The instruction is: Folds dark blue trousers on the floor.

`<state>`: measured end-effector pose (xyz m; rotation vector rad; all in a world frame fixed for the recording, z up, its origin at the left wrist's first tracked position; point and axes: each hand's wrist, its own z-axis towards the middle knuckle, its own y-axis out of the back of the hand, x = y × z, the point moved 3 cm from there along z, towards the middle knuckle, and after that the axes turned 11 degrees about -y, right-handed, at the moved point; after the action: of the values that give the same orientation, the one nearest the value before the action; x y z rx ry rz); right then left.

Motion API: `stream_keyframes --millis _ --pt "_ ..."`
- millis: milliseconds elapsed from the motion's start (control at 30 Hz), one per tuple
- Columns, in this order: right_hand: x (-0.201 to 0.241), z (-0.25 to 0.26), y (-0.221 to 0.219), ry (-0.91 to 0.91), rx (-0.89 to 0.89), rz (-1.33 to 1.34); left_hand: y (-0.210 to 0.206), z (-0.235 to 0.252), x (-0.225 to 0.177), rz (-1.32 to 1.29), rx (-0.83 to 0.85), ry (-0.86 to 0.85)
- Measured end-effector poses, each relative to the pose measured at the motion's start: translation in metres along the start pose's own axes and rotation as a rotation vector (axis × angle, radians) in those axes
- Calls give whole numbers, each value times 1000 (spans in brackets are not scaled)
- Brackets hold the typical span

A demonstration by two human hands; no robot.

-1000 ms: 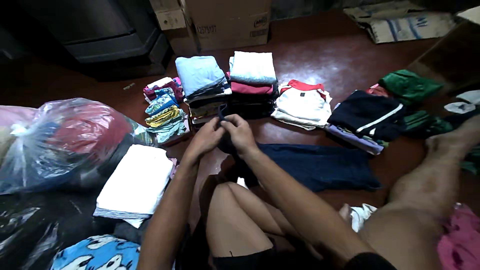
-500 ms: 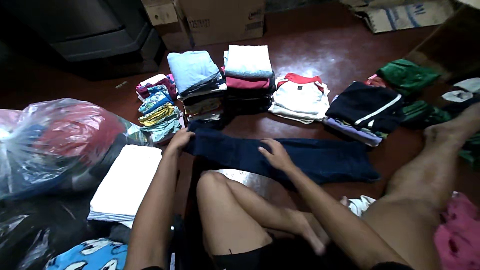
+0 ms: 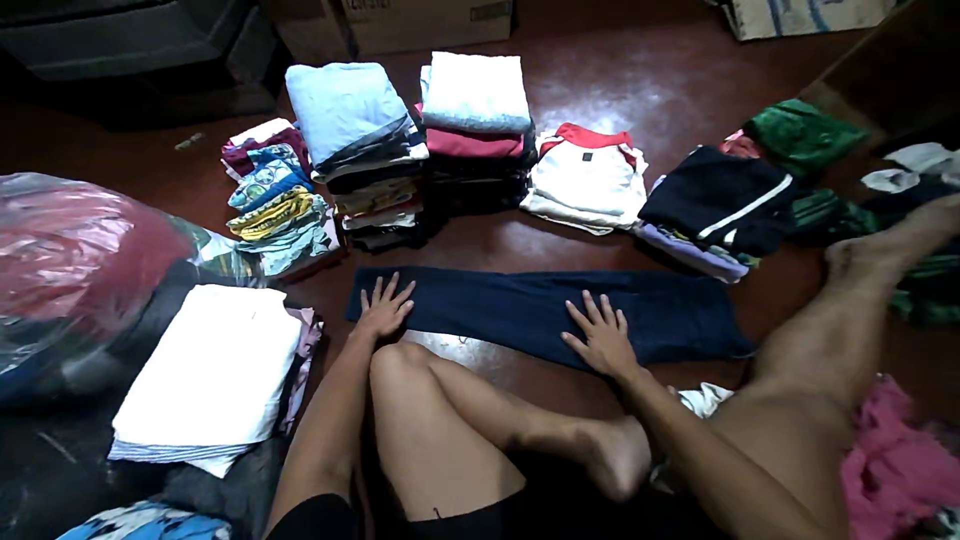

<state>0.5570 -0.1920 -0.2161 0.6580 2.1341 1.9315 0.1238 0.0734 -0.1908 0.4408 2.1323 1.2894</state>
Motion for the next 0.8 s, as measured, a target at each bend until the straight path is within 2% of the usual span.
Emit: stream_keyframes --millis 133,200,267,333,400,567,800 --pt "0 0 -3 -2 -16 0 13 8 2 25 -121 185" --pt "-1 0 -5 -2 -17 4 21 10 10 -79 -268 302" --pt "-2 0 -5 4 -21 18 31 15 27 -217 -424 489" --pt "-2 -1 -4 -1 -20 22 42 16 36 -257 -377 630" --pt "-2 -1 -2 -4 -15 26 57 11 33 -335 -337 687" --pt "-1 -1 0 -16 1 59 78 -8 40 -692 -236 610" --pt "2 -1 2 -29 30 92 89 -19 64 -930 -288 225"
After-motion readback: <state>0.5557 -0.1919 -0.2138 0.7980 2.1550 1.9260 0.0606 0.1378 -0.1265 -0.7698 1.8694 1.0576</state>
